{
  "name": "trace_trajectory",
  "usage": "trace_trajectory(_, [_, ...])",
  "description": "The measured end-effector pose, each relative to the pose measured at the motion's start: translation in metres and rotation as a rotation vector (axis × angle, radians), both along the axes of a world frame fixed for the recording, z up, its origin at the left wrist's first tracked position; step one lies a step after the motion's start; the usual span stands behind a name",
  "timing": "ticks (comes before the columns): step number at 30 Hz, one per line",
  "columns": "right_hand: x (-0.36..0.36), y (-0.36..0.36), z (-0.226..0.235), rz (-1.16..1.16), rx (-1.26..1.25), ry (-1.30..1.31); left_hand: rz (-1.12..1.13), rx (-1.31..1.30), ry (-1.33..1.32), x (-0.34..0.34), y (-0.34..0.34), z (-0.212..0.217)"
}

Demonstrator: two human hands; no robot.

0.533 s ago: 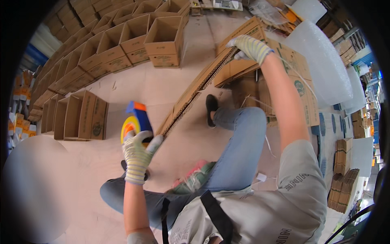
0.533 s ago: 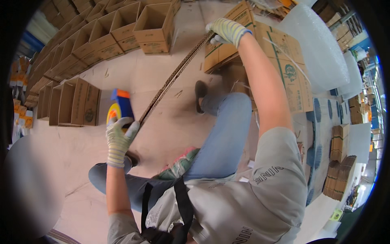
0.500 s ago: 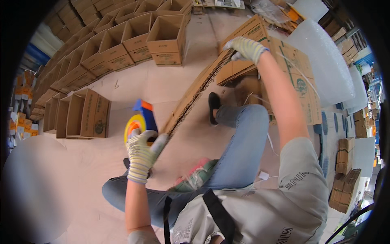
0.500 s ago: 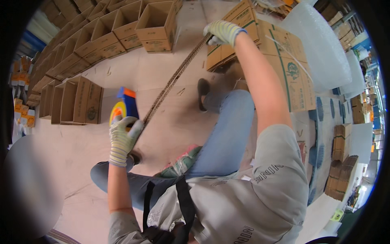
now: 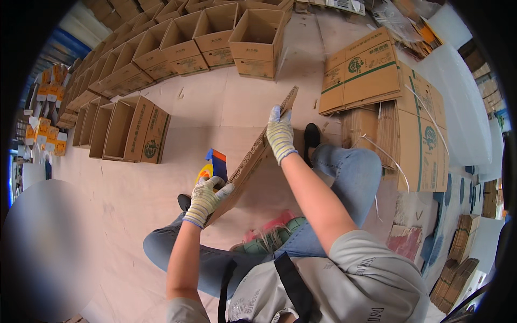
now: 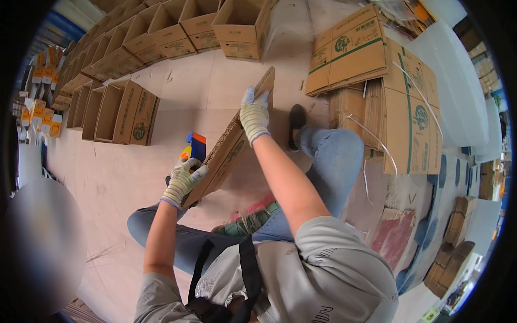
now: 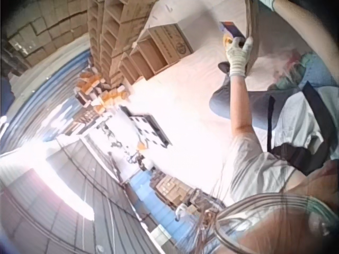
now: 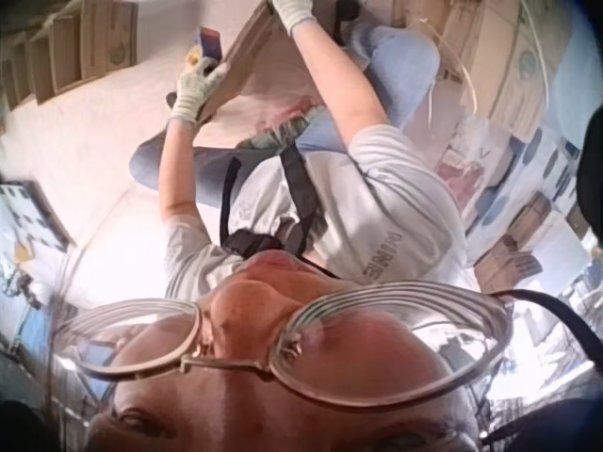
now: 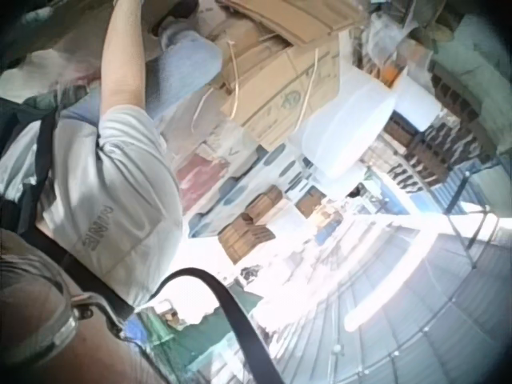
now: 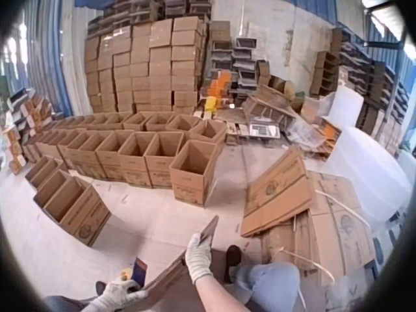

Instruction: The person sits on the floor and repeatedly assembles flat-packed cardboard boxes. They fold the flaps into shape and seal the seams using a handheld tape dispenser. Completed boxes are placed into a growing stack nearby.

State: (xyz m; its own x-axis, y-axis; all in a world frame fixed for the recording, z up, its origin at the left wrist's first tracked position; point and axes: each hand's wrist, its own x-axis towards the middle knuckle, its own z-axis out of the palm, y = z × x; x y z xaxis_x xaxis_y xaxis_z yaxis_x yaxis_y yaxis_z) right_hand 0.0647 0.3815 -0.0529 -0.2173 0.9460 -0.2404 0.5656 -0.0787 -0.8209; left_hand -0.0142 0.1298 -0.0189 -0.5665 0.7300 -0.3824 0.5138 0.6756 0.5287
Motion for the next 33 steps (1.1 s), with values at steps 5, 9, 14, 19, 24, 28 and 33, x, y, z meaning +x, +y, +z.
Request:
trace_trajectory(5, [0.021,0.007,0.002,0.12,-0.101,-0.108,0.015,-0.042,-0.069,-0.006,-0.013,-0.01])
trace_trajectory(9, [0.036,0.015,-0.017,0.16,0.095,-0.102,-0.255,-0.119,0.641,0.007,-0.006,0.011])
trace_trajectory(14, [0.039,0.061,0.015,0.782,0.198,-0.386,0.162,-0.298,0.31,-0.034,-0.024,0.014])
trace_trajectory(19, [0.005,0.028,0.025,1.121,0.386,-0.701,0.584,-0.042,0.342,-0.014,-0.015,-0.032])
trace_trajectory(24, [-0.019,-0.018,-0.02,0.826,0.341,-0.851,0.689,-0.012,0.138,0.011,0.001,-0.049])
trace_trajectory(28, [-0.005,-0.009,-0.021,0.928,0.443,-0.94,1.139,0.46,-0.802,0.019,-0.009,-0.035])
trace_trajectory(33, [-0.011,-0.018,-0.019,0.912,0.404,-0.812,0.884,0.699,-0.739,0.03,-0.028,-0.07])
